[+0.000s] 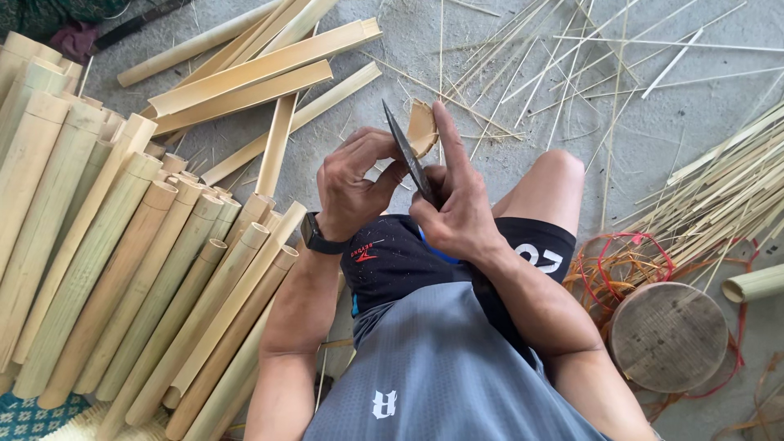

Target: The person uses a knife to split and carve small bamboo pieces. They hold the bamboo in one hand and carefully shave and shape it with the knife in the other, occasionally picking up new pieces from a nearby pile.

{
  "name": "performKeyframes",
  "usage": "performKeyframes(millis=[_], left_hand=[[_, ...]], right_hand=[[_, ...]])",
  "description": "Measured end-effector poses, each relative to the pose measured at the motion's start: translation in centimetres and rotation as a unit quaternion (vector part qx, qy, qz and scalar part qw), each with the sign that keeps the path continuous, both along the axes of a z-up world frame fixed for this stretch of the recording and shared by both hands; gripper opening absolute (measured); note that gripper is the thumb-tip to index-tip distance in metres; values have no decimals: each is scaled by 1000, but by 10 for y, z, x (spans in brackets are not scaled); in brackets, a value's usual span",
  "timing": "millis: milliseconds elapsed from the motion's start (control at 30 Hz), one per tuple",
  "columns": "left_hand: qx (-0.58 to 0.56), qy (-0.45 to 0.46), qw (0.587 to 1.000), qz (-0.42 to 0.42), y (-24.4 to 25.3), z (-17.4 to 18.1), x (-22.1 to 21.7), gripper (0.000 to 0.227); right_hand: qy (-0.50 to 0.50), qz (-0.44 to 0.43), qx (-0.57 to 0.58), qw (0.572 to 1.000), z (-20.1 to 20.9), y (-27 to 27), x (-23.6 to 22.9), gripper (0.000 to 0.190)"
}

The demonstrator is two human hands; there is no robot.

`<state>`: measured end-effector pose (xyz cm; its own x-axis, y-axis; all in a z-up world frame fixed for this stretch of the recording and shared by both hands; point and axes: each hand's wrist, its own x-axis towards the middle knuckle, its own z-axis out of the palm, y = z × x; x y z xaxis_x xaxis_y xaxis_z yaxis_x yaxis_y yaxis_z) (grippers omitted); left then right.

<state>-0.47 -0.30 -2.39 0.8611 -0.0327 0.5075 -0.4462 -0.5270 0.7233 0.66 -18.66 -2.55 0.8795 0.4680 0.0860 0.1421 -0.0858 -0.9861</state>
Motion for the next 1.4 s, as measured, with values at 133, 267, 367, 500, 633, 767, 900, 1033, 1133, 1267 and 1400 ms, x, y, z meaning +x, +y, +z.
performKeyframes(millis=[133,267,367,500,633,767,900,1033,1133,1267,1400], left_hand=[[7,-14,1000,-9,0,2,3,24],[2,-15,1000,-10,0,0,3,26],[-10,-21,1000,-19,2,-2,3,27],[-4,-5,1000,-23,3,-2,3,28],[-2,-22,1000,-18,2,-3,1,28],[-2,-33,999,-15,2,-8,0,28],[-1,-36,999,-15,0,-9,3,26],[12,-48,999,1,-7,11,3,24],[35,-83,996,10,-10,30,-3,22],[55,-79,995,12,-6,27,-5,22],[-5,-34,998,52,-1,6,6,20]], right_hand=[[-12,2,4,1000,-1,0,1,106],[4,6,21,1000,-4,-3,-2,105],[6,4,15,1000,-6,-2,-1,105],[12,8,31,999,-4,-1,2,103],[15,16,42,999,-4,-4,0,102],[20,21,50,998,-10,-7,-2,103],[24,21,51,998,-11,-4,1,103],[60,24,78,995,15,-3,1,102],[94,38,121,987,38,-7,-1,101],[119,50,117,985,31,-4,4,102],[147,60,173,972,-6,9,21,103]])
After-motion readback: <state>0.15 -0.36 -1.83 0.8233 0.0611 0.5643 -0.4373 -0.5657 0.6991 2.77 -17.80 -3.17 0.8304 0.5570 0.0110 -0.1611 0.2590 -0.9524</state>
